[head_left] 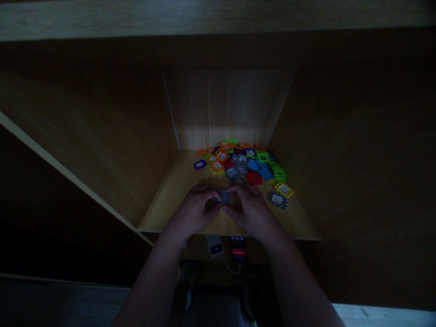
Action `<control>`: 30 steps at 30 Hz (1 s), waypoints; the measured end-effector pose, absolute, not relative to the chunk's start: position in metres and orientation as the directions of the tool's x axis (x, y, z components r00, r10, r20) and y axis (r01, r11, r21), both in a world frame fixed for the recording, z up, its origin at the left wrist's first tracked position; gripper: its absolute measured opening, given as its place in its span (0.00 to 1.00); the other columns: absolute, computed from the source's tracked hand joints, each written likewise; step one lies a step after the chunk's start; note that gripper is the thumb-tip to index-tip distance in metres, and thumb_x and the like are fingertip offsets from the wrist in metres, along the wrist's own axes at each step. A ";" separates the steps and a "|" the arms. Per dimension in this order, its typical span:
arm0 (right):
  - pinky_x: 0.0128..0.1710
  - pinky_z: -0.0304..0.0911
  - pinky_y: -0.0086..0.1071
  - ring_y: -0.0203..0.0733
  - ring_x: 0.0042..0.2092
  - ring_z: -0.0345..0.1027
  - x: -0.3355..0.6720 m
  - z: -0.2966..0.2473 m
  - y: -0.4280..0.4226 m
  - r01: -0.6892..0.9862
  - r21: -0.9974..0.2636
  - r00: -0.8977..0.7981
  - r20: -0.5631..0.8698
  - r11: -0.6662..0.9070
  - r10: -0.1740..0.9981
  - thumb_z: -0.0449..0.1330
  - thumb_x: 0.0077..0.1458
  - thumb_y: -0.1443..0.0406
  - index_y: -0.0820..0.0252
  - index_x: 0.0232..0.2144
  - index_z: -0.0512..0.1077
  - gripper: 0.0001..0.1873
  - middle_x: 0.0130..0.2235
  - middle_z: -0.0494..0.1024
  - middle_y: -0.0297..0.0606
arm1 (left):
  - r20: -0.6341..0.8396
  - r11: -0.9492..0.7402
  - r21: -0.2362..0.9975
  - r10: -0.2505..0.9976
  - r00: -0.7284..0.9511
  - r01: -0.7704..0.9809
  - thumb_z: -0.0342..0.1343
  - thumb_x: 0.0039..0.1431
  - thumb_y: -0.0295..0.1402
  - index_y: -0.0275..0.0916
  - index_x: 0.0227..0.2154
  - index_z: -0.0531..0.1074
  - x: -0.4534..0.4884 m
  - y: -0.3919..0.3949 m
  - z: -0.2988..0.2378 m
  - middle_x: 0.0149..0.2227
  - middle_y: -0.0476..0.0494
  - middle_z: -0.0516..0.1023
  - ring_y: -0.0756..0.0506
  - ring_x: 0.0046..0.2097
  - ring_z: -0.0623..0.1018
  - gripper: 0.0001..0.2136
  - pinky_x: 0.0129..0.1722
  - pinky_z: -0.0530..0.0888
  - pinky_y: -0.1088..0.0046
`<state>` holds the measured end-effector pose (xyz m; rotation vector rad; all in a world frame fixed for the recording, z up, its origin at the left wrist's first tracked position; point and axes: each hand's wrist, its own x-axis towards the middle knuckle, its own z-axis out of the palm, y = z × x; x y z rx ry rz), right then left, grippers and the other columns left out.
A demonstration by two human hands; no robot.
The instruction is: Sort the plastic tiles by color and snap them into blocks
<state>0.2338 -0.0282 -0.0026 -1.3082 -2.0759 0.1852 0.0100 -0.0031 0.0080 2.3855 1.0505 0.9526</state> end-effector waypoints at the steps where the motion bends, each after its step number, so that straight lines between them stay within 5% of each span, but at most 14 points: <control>1: 0.65 0.64 0.56 0.59 0.61 0.72 0.234 -0.002 -0.028 0.746 -0.453 -0.275 0.458 0.488 0.845 0.70 0.63 0.62 0.54 0.53 0.72 0.18 0.56 0.81 0.46 | 0.434 -0.657 0.559 0.752 0.497 0.506 0.65 0.64 0.25 0.45 0.40 0.79 0.010 -0.003 0.008 0.43 0.46 0.85 0.39 0.50 0.81 0.07 0.53 0.75 0.58; 30: 0.68 0.62 0.55 0.56 0.63 0.73 0.235 -0.002 -0.025 0.724 -0.455 -0.327 0.436 0.518 0.839 0.67 0.67 0.66 0.54 0.55 0.74 0.16 0.57 0.81 0.46 | 0.408 -0.625 0.581 0.778 0.478 0.521 0.66 0.63 0.25 0.45 0.41 0.80 0.008 -0.002 0.006 0.44 0.46 0.85 0.39 0.50 0.82 0.08 0.55 0.75 0.59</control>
